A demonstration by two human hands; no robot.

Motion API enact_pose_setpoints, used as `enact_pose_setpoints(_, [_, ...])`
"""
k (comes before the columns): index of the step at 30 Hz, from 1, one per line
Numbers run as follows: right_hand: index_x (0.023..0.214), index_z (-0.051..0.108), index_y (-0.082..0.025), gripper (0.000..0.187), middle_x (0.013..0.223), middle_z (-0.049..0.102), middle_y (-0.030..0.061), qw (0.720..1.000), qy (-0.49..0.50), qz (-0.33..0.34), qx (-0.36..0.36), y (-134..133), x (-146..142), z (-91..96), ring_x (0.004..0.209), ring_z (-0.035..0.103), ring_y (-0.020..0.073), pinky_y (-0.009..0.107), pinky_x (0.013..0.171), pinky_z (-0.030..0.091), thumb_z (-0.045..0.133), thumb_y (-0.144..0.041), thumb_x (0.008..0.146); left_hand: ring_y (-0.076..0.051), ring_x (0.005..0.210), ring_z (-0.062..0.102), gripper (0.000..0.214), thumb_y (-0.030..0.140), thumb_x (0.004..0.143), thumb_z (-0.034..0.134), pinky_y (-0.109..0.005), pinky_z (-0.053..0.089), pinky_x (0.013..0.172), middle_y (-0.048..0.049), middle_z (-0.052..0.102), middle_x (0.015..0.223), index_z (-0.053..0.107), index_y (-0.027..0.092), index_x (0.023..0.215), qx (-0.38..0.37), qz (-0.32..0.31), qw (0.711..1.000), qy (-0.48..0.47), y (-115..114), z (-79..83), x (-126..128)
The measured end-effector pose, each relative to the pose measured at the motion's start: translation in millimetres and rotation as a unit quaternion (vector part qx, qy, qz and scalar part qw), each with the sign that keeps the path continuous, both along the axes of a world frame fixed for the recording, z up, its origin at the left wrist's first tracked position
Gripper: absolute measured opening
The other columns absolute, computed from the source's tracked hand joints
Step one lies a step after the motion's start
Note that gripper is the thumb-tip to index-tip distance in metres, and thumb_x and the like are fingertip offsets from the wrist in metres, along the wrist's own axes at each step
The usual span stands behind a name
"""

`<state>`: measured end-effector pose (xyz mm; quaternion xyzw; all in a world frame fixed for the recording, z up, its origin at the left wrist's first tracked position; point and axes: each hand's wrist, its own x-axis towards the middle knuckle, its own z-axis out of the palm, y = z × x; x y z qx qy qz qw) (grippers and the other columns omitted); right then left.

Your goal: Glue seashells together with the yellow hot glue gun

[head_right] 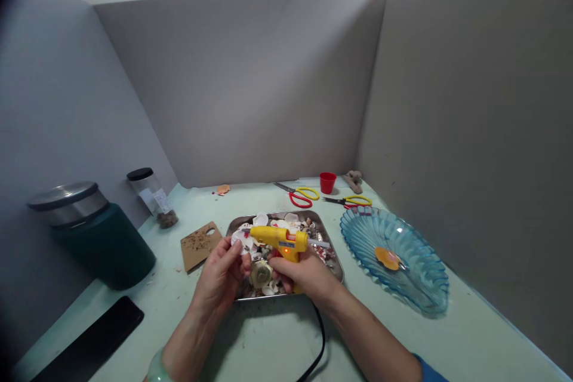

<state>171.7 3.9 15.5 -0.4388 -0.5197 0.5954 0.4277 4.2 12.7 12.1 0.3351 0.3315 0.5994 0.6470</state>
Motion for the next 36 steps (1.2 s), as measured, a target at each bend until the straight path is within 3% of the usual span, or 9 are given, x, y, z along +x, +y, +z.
enact_pose_setpoints(10, [0.079, 0.061, -0.017, 0.018, 0.058, 0.060, -0.0041, 1.000, -0.012, 0.028, -0.008, 0.5, 4.0, -1.8, 0.040, 0.043, 0.0055, 0.020, 0.046, 0.033, 0.068, -0.032, 0.072, -0.008, 0.043, 0.052, 0.046, 0.037, 0.064, 0.084, -0.018, 0.042, 0.046, 0.0044, 0.061, 0.053, 0.051, 0.018, 0.090, 0.009, 0.032, 0.999, -0.014, 3.0, -2.0, -2.7])
enact_pose_setpoints(16, [0.083, 0.061, -0.016, 0.021, 0.060, 0.060, -0.0045, 1.000, 0.000, 0.019, -0.001, 1.7, 3.5, -0.7, 0.039, 0.042, 0.0045, 0.020, 0.045, 0.031, 0.066, -0.034, 0.073, -0.008, 0.042, 0.051, 0.044, 0.039, 0.069, 0.081, -0.017, 0.041, 0.044, 0.0042, 0.060, 0.051, 0.051, 0.017, 0.093, 0.014, 0.012, 1.000, 0.002, 1.9, -2.9, -1.7])
enact_pose_setpoints(36, [0.080, 0.060, -0.016, 0.023, 0.059, 0.059, -0.0046, 1.000, 0.001, 0.018, 0.005, 0.9, 3.0, 1.2, 0.040, 0.041, 0.0045, 0.020, 0.045, 0.031, 0.068, -0.038, 0.074, -0.008, 0.043, 0.052, 0.046, 0.037, 0.068, 0.082, -0.018, 0.043, 0.044, 0.0042, 0.061, 0.056, 0.051, 0.018, 0.096, 0.007, -0.003, 1.000, 0.009, 0.6, -2.7, 0.5])
